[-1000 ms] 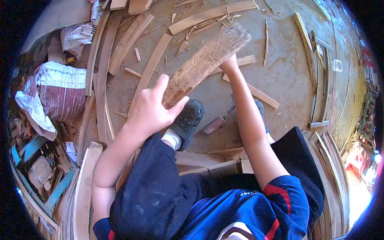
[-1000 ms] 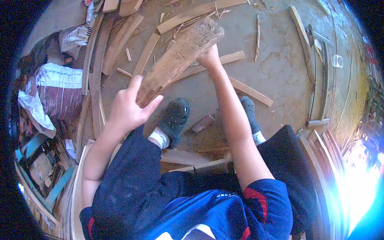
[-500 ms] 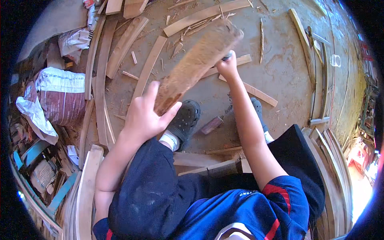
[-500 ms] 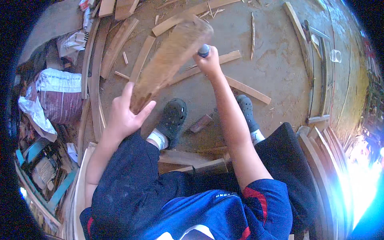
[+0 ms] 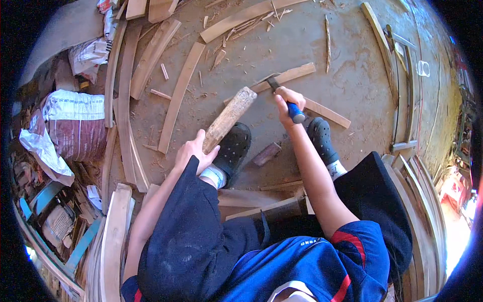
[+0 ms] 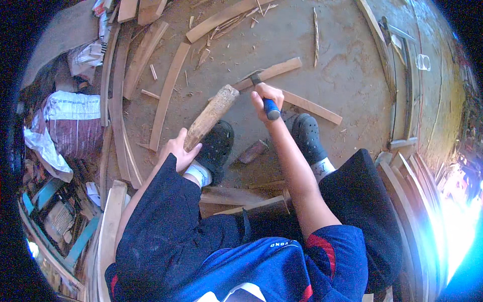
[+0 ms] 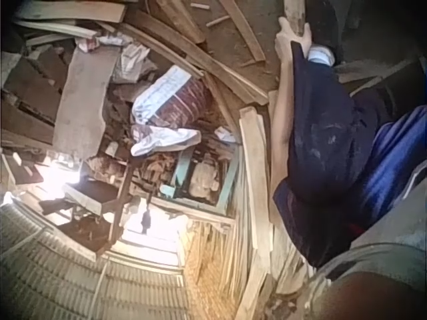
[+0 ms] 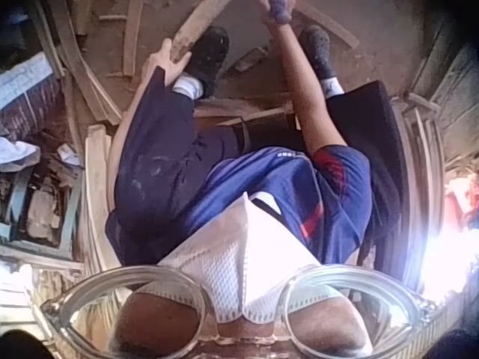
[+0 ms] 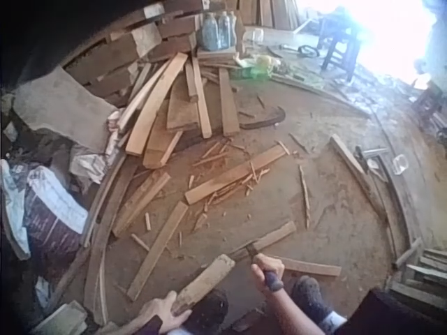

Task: Use a chisel and a wooden mallet to carve and shape small pieces of wood while sitting on the floor of a workshop.

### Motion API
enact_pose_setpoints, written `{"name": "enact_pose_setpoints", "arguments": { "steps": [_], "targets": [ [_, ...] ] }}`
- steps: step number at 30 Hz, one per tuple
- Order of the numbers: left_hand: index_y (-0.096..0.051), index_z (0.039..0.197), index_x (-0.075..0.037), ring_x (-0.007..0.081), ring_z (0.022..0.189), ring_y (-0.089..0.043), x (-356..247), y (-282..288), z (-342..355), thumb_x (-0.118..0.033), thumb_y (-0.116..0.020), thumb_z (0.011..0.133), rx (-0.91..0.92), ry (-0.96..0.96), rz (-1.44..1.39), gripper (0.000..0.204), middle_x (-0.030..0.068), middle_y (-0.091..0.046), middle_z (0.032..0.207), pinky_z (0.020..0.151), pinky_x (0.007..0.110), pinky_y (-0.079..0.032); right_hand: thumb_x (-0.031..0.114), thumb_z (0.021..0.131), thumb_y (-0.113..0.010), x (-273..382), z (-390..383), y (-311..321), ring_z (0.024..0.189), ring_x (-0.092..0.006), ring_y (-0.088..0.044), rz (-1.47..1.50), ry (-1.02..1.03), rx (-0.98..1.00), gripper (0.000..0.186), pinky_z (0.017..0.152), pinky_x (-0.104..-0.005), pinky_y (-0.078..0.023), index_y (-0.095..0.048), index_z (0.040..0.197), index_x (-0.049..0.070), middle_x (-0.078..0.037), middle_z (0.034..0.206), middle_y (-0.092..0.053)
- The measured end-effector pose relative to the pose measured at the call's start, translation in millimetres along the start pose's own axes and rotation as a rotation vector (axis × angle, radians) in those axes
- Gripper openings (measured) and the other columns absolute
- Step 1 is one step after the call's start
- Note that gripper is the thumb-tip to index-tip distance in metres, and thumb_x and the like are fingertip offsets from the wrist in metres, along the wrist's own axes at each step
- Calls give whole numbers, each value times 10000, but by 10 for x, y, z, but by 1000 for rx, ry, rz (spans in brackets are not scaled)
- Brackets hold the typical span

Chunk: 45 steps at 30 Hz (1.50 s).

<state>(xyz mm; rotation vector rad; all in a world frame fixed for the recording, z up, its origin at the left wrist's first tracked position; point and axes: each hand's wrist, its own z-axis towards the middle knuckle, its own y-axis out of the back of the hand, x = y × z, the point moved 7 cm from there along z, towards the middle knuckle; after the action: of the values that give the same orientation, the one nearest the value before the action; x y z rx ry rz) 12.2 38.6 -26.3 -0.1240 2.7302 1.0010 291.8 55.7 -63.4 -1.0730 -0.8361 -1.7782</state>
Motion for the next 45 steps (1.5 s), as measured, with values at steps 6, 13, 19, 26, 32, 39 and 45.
{"name": "enact_pose_setpoints", "arguments": {
  "steps": [6,13,19,26,32,39,45],
  "targets": [
    [-399,1168,-52,443,902,-605,-27,8,43,-419,-617,804,1,-3,7,562,291,-628,912,789,487,-491,-13,673,-612,53,-426,-128,546,-252,-507,40,227,155,194,693,-388,-489,-455,570,37,-95,586,-478],
    [-395,1177,-49,439,905,-606,-43,-14,47,-417,-612,809,-11,10,5,563,285,-629,922,788,486,-492,-10,681,-631,86,-240,-132,544,-229,-504,77,187,149,226,767,-440,-516,-438,570,35,-77,576,-462],
    [-396,1170,-50,440,905,-604,21,-44,49,-432,-612,812,22,33,3,566,288,-628,919,785,488,-493,34,735,-598,157,133,64,534,-225,-497,399,73,-80,233,621,-367,-478,-442,567,-7,-103,559,-487],
    [-402,1121,-56,448,890,-602,-8,-53,56,-431,-615,812,-2,8,-24,530,285,-629,903,771,497,-489,19,742,-620,103,-45,-97,541,-217,-489,469,-15,-10,253,609,-354,-460,-443,563,4,-86,565,-492],
    [-403,1103,-55,442,879,-606,26,-58,61,-424,-620,811,-23,-22,-63,518,280,-632,880,755,494,-494,31,726,-626,145,-64,-222,533,-229,-494,439,0,69,246,590,-339,-454,-445,563,3,-92,562,-492],
    [-406,1094,-56,441,882,-605,9,-74,67,-429,-625,810,-25,-16,-53,517,282,-632,878,760,491,-494,47,729,-611,214,-103,-307,518,-223,-482,301,72,156,236,612,-351,-464,-445,565,10,-88,559,-486],
    [-426,1108,-40,429,880,-615,102,-75,92,-438,-639,798,-52,-67,-166,547,269,-638,880,774,470,-498,58,711,-621,184,-91,-363,499,-233,-498,249,2,139,245,503,-308,-409,-430,565,11,-95,538,-456]
  ]
}}
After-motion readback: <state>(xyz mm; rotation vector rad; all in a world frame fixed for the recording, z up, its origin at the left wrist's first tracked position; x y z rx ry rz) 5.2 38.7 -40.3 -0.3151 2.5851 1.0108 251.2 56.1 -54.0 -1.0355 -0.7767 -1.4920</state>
